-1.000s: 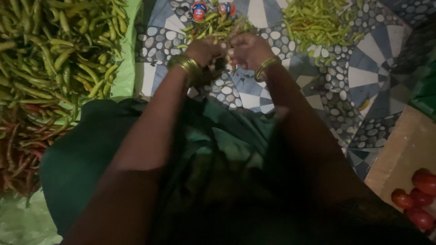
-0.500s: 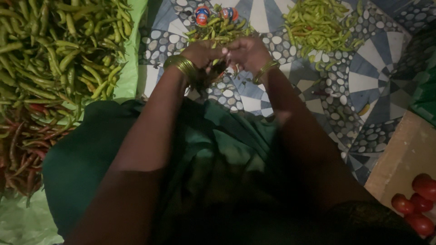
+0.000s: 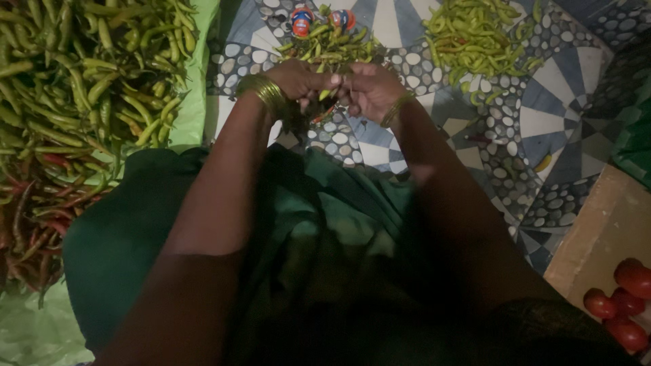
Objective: The person sits on the floor and sorts green chilies by hand, separating them into piles. The hands pick up chilies from a large pile and place them into smaller piles on the patterned floor.
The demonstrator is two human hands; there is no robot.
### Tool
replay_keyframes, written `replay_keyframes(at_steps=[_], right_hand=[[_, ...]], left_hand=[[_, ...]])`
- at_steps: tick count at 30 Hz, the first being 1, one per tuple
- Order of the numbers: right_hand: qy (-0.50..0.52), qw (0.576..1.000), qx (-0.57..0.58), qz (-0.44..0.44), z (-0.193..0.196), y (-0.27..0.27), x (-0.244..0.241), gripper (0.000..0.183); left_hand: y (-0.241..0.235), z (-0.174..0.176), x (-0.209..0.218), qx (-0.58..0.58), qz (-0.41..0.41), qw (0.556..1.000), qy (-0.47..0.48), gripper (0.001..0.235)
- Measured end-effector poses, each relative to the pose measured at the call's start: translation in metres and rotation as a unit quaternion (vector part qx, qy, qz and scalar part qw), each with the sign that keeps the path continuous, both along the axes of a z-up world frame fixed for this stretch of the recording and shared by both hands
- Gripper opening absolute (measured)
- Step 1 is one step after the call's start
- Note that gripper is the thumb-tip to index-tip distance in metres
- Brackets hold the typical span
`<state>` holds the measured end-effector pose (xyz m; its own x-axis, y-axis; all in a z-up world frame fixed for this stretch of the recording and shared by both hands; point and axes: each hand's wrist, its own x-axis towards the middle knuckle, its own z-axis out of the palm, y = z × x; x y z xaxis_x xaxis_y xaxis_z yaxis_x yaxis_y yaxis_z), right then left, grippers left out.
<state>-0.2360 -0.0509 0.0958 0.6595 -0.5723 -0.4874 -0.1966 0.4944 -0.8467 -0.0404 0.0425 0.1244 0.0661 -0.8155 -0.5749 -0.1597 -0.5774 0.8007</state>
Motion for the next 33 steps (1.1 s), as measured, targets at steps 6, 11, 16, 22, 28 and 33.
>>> replay_keyframes(at_steps=[6, 11, 16, 22, 28, 33], right_hand=[[-0.043, 0.978, -0.2, -0.033, -0.007, -0.004, 0.009, 0.02], [0.153, 0.663, -0.732, -0.033, -0.021, 0.002, 0.01, 0.008], [0.325, 0.658, -0.674, 0.083, -0.04, -0.02, 0.028, 0.015], [0.344, 0.649, -0.673, 0.091, -0.072, -0.086, 0.09, 0.034], [0.395, 0.578, -0.702, 0.13, -0.086, -0.101, 0.097, 0.022], [0.306, 0.583, -0.749, 0.075, -0.059, -0.066, 0.041, 0.021]], left_hand=[[0.007, 0.013, -0.011, 0.045, 0.072, 0.99, 0.109, 0.041], [0.001, -0.003, -0.015, 0.083, 0.187, 0.945, 0.255, 0.04], [-0.022, -0.04, -0.005, 0.024, 0.272, 0.91, 0.313, 0.033], [-0.039, -0.086, 0.022, -0.03, 0.335, 0.888, 0.314, 0.019], [-0.05, -0.112, 0.034, -0.073, 0.326, 0.904, 0.268, 0.016], [-0.041, -0.103, 0.019, -0.052, 0.239, 0.952, 0.185, 0.027]])
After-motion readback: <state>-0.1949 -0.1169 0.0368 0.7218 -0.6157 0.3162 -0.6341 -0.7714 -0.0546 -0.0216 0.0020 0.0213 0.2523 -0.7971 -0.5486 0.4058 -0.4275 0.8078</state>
